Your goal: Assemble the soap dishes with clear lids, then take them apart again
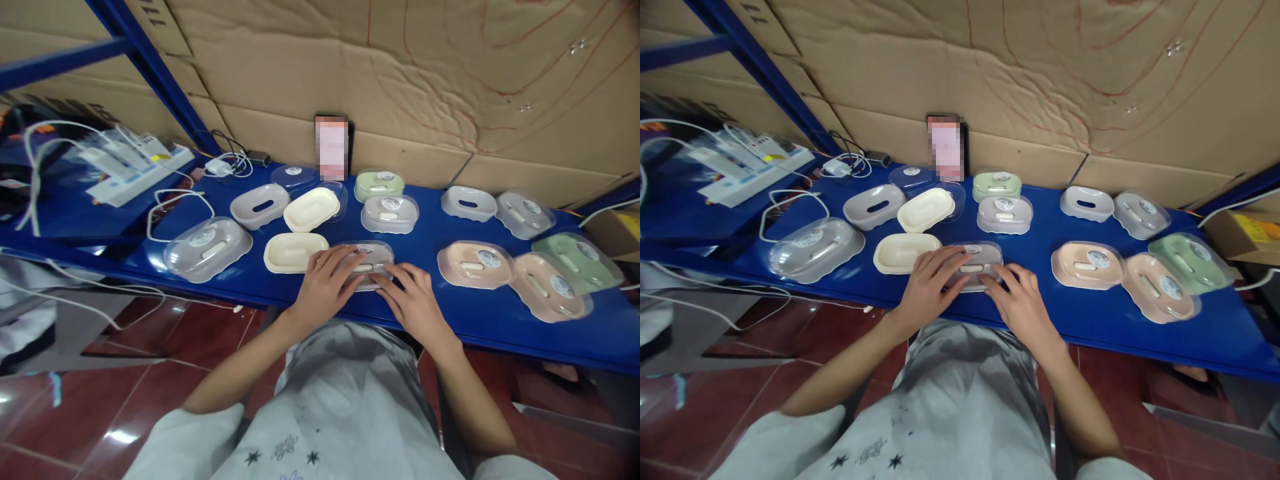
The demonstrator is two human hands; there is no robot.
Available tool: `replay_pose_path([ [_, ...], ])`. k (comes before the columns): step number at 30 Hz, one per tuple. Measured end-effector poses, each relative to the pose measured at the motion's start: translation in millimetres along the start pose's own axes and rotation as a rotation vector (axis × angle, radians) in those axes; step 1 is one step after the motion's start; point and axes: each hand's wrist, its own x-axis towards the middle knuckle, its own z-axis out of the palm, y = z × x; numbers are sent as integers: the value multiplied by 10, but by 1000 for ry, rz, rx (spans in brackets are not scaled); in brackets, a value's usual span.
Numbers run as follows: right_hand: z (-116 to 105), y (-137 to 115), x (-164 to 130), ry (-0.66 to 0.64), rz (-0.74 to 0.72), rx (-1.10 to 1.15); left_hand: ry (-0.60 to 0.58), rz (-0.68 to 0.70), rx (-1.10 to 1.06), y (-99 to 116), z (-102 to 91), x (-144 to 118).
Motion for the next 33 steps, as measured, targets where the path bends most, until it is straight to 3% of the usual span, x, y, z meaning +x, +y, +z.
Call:
replay_pose_path([
  [6,-45,13,-39,226,48,90,19,73,61,-8,-34,-46],
  [14,-89,51,-17,-10,35,140,-143,233,74,-65,-111,-96],
  [29,-23,62,-78,106,-66,69,67,398,200,-83,-69,-85],
  [33,-15,61,-93,128,-69,76,71,428,242,-95,-62,-110],
])
